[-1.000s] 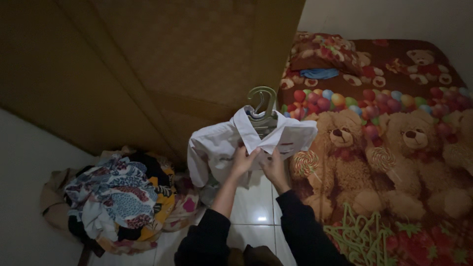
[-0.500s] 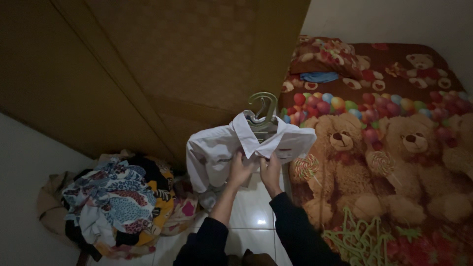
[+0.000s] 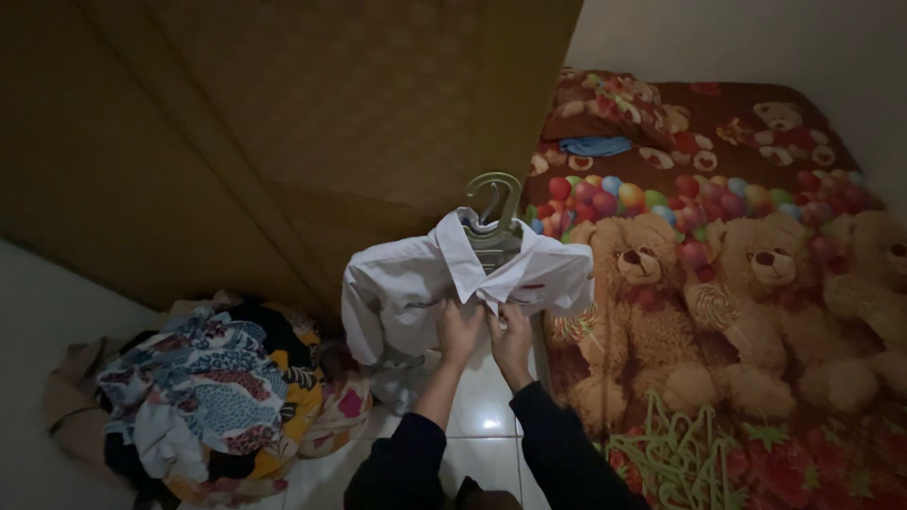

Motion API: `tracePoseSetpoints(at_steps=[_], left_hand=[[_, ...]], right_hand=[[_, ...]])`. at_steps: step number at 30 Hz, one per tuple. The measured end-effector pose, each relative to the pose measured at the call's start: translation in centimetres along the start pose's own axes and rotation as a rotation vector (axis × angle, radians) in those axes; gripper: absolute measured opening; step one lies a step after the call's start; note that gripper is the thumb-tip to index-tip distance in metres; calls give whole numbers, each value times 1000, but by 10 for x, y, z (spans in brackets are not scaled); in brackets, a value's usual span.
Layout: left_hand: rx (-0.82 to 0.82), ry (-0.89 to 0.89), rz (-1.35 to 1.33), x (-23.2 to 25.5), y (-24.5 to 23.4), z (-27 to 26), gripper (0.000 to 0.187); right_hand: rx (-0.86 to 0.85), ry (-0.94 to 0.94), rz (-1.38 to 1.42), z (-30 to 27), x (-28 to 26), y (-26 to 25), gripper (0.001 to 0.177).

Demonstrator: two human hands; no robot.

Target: The person places a white shirt onto a hanger, adjusts the collar, and buttons the shirt. Then the person moves to a wardrobe and hangs the shirt among other clothes.

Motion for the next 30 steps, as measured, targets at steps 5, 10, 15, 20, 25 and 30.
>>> tracePoseSetpoints(at_steps=[5, 10, 15, 20, 25, 30], left_hand=[[-44, -100, 23, -4, 10, 2, 38], [-15, -94, -20, 27, -1, 13, 39], [20, -85, -74, 50, -7, 17, 47], [97, -61, 40, 37, -2, 14, 30], [31, -155, -18, 16, -3, -7, 27], [9, 27, -2, 47, -26, -25, 22]], right_hand=[[-43, 87, 127, -8, 12, 6, 12], [6, 109, 136, -13, 15, 1, 16], [93, 117, 169, -17, -2, -20, 24], [94, 160, 148, -24, 1, -27, 18], [118, 43, 84, -24, -15, -37, 13], [88, 37, 201, -25, -38, -39, 13]])
Point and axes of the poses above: each hand's wrist, its own z-axis towards the middle knuckle, its own y-axis out of the palm, x = y × z, the point moved 10 cm from there along z, towards the middle knuckle, and after that the axes turned 7 degrees about -x, right-handed, at the moved point
